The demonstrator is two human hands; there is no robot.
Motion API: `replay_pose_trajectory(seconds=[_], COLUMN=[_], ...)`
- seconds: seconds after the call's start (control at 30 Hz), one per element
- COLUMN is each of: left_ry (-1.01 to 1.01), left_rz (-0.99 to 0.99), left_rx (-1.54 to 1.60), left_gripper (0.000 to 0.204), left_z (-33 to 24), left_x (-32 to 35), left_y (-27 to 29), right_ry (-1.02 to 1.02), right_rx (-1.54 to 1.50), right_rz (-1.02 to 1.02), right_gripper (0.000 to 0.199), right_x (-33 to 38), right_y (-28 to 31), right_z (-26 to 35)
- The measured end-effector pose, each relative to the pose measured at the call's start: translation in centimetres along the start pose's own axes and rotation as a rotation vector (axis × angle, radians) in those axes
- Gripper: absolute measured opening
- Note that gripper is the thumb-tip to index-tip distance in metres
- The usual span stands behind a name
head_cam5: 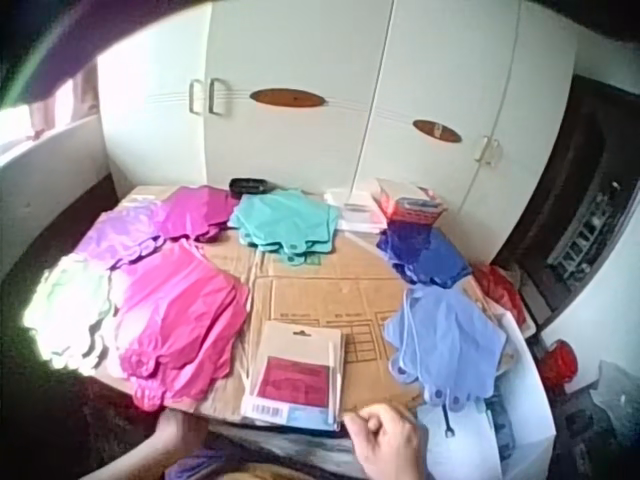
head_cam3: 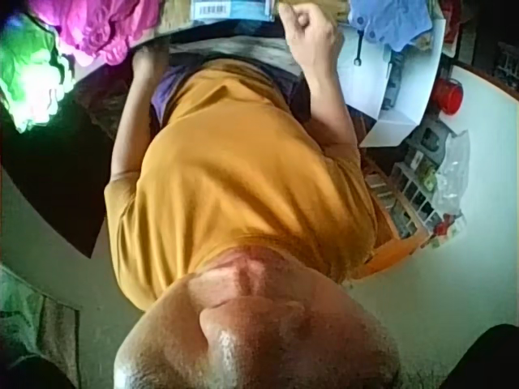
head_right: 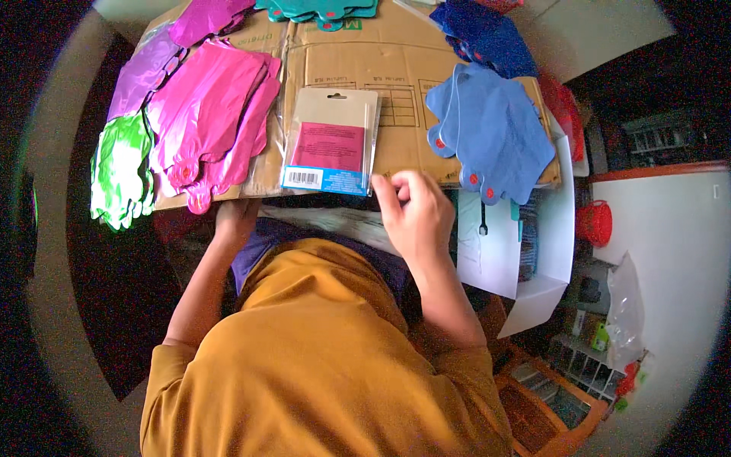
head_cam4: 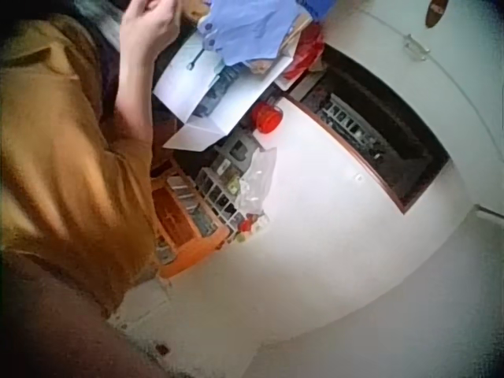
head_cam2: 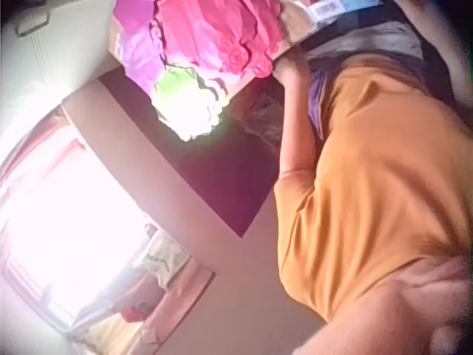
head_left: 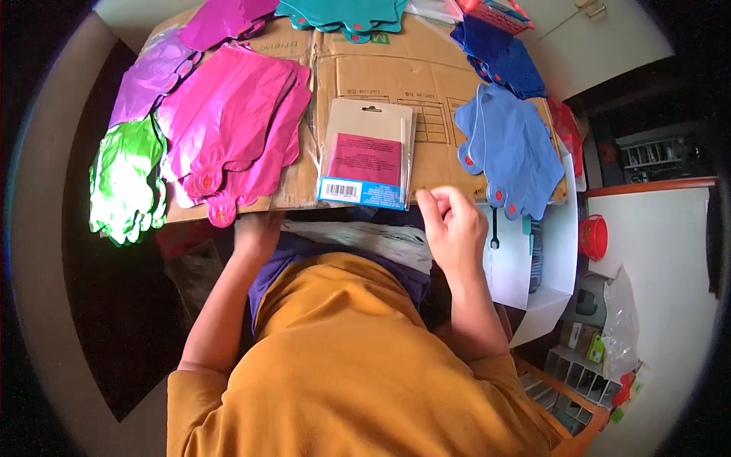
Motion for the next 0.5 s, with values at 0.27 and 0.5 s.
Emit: replay_pose_trajectory(seconds=[0.27, 0.5], left_ry=[-0.351, -0.808], left_rz=[0.28, -0.557], left_rx=[0.131, 0.26], left_gripper=[0.044, 0.04], left_z=[-6.5, -12.8], left_x=[2.6, -1.1], left_y=[6.0, 11.3], right_ry=[0.553, 0.48], right_rx=[0.316, 0.35], right_rz=[0.075, 0.301], right_gripper=[0.066, 0.065], right_x=[-3.8, -4.0], right_y=[-4.1, -5.9], right_z=[2.9, 1.9])
Point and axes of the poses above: each hand's wrist, its own x-axis away from the middle knuckle, its own y-axis out of the back of the hand, z = x × y, the point moved 1 cm from there along -x, towards the middle knuckle, and after that the axes turned 4 degrees about -x, right-handed, at the moved point
